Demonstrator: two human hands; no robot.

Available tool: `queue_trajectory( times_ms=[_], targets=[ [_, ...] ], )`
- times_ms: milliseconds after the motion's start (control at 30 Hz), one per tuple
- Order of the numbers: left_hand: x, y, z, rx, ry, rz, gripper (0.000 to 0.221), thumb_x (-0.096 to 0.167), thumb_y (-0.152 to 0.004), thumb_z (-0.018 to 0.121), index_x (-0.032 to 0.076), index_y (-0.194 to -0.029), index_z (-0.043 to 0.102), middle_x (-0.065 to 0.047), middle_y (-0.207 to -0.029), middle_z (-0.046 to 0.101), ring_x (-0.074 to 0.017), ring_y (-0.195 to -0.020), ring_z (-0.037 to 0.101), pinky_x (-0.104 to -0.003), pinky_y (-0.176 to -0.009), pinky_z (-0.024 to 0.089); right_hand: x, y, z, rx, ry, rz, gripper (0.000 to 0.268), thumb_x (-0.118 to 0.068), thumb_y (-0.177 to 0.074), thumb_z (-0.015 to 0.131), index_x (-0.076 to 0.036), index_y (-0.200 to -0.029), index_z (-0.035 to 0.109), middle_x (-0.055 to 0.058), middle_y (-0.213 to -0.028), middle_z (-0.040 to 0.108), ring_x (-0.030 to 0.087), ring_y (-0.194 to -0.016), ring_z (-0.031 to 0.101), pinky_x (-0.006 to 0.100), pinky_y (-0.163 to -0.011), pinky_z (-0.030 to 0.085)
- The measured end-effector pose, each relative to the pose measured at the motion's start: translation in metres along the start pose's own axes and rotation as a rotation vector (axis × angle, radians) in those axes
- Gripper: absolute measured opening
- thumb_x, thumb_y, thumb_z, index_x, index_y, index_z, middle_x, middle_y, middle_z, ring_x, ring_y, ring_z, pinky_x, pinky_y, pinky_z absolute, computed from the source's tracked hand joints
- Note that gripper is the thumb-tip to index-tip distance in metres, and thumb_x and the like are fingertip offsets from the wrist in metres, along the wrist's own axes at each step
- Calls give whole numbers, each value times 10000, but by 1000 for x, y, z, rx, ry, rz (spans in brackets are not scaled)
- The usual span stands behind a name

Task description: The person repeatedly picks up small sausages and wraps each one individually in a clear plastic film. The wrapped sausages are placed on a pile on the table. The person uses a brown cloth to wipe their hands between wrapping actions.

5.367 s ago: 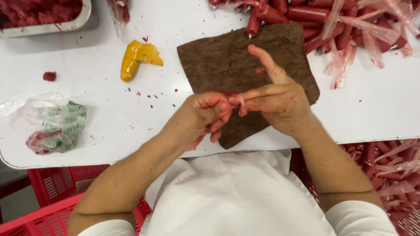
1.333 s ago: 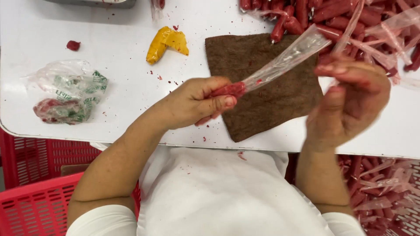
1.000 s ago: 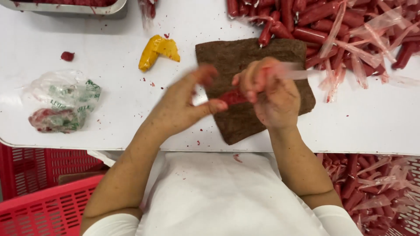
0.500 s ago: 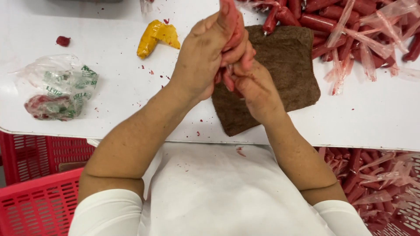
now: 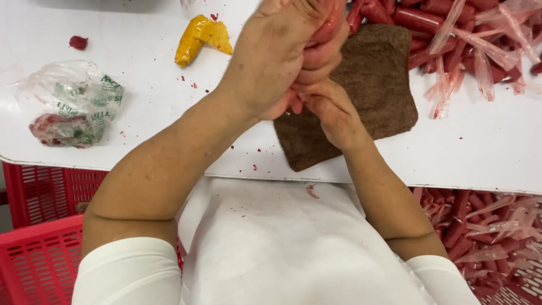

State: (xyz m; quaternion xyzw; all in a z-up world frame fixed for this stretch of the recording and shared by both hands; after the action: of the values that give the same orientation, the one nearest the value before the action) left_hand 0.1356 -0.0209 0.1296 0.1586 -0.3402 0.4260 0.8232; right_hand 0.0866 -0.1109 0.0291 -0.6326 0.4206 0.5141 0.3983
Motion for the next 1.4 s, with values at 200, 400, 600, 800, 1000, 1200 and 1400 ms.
queue_trajectory(
  times_ms=[200,400,600,800,1000,1200,1400],
  targets=[
    [11,25,-31,157,-11,34,543,525,-756,667,122,-658,317,-7,-519,219,-98,-434,126,-266,-373,120,-37,-7,17,-156,224,-219,287,-134,-1067,314,-69,-834,467,43,-850,479,214,-923,434,436,-1162,278],
    [19,108,-57,16,-597,137,1166,988,-802,431,187,-1603,154,-186,-1672,475,-320,-1535,577,-440,-1253,531,-44,12,20,44,840,-520,189,-35,-1038,609,-185,-1002,719,59,-1323,596,357,-1260,537,583,-1086,337],
    [-107,158,-116,366,-178,-678,553,475,-993,492,-34,-1171,618,-239,-913,727,-303,-703,749,-386,-503,625,14,47,68,19,994,-630,170,-233,-1039,569,-182,-1058,730,-3,-1139,664,230,-945,537,379,-819,413],
    [-53,125,-109,317,-805,47,405,393,-994,565,52,-1168,697,-140,-1042,708,-246,-889,721,-351,-741,635,30,24,-28,446,-240,-70,339,-256,-912,758,80,-910,713,212,-900,597,243,-697,620,307,-656,513],
    [-93,90,-81,241,-509,-95,561,388,-913,722,26,-1312,566,-170,-1008,704,-235,-839,701,-355,-722,636,69,32,-17,516,-637,151,248,-123,-918,700,120,-961,673,195,-934,623,247,-593,703,319,-569,614],
    [-80,82,-79,253,-814,-15,337,319,-970,674,85,-1210,647,-96,-922,697,-225,-812,720,-343,-702,602,37,34,-29,456,-635,91,546,-269,-856,765,83,-1235,591,208,-1104,655,265,-907,741,359,-722,654],
    [-52,86,-54,43,-960,-183,215,358,-928,672,162,-1014,667,62,-764,547,-87,-685,508,-227,-630,388,-114,77,-52,786,604,-569,366,-222,-1002,597,-4,-1198,378,198,-1038,391,336,-918,448,398,-809,384]
  ],
)
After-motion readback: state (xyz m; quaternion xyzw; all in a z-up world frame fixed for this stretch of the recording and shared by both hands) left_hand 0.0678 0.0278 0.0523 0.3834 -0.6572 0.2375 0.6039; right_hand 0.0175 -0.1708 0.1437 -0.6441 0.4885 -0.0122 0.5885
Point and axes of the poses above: each hand's wrist, its own y-axis away from the middle knuckle, its own z-axis out of the palm, x = y × z, the point moved 7 cm from there along -y, towards the middle knuckle
